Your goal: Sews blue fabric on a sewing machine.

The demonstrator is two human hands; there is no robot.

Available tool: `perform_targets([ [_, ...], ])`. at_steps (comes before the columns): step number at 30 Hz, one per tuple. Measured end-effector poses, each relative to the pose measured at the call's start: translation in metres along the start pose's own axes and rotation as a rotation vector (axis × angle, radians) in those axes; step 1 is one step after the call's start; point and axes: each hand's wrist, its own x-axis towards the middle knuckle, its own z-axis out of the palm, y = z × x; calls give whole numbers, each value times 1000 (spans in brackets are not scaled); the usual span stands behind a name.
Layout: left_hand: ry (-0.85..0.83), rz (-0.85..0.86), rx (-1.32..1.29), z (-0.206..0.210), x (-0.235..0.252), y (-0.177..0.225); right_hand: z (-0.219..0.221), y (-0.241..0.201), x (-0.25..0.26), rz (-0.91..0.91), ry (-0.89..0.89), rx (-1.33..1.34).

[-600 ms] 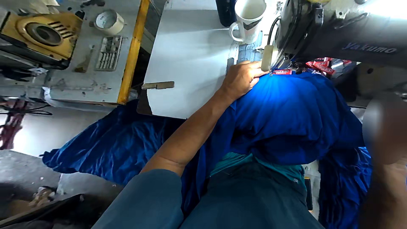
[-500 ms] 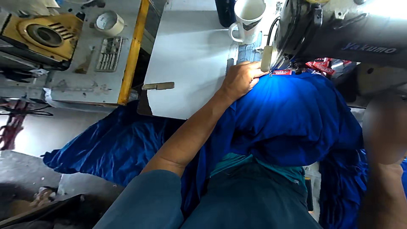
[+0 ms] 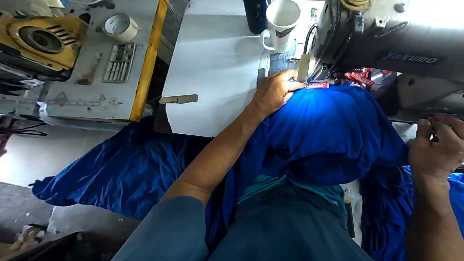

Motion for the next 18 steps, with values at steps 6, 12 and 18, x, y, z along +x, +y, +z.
perform_targets([
  [6,0,12,-11,1,0,-2,1,2,-2,-32,10,-8],
  [12,3,13,-23,0,-1,-1,0,-2,-1,-16,26,-4],
  [18,4,23,-31,4,-3,-3,1,1,-3,-17,16,7],
])
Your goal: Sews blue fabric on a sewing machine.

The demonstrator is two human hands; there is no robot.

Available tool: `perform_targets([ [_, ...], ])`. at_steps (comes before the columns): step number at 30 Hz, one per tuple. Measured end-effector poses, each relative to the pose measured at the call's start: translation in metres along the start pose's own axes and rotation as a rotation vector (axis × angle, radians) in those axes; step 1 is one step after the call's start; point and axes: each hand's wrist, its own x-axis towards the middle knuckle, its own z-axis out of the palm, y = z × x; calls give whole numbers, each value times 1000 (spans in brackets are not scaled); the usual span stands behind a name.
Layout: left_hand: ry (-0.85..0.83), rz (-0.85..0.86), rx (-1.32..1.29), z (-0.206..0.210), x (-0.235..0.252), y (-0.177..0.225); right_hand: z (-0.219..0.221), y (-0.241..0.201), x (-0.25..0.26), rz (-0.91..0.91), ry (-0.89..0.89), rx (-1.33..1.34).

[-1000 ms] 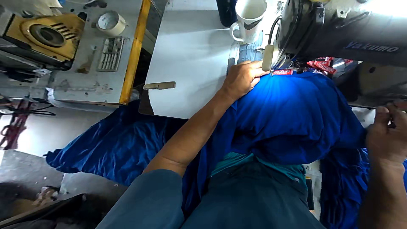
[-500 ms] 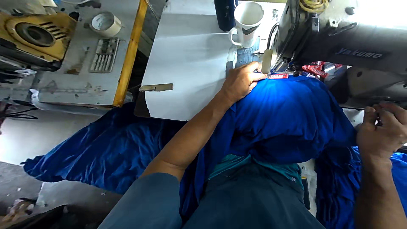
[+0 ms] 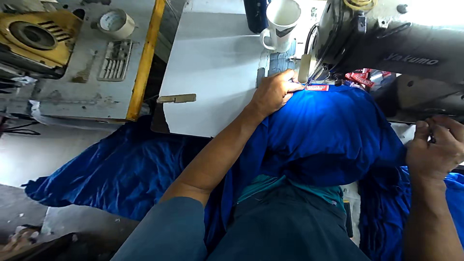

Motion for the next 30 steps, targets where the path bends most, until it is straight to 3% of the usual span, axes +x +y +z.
perform_targets([
  [30,7,10,-5,-1,-1,1,1,1,0,7,14,5],
])
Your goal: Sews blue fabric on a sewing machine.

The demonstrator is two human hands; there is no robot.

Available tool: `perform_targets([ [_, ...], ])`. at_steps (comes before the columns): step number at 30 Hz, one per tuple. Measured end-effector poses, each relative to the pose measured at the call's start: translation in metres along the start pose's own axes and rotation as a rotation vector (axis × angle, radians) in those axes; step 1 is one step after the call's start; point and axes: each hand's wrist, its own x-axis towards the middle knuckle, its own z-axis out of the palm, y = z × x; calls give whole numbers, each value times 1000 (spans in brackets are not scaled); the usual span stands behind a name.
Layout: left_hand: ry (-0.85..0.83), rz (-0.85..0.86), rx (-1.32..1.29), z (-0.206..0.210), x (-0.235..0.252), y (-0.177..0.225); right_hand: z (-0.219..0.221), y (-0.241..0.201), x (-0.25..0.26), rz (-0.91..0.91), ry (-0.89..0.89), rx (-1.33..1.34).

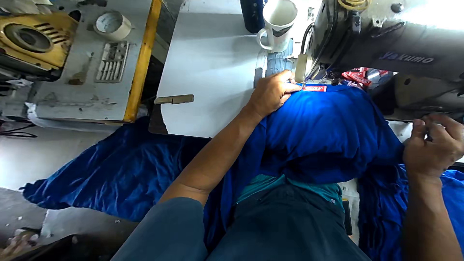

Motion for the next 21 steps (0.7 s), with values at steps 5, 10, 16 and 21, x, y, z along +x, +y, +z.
perform_targets([
  [5,8,2,2,-1,0,1,2,-1,-1,1,14,-2],
  [10,7,1,7,-1,1,1,6,2,-3,-35,48,-15],
  [16,10,-6,6,0,1,2,8,4,-8,23,79,22],
  [21,20,-5,8,2,0,1,8,2,-9,71,69,22],
])
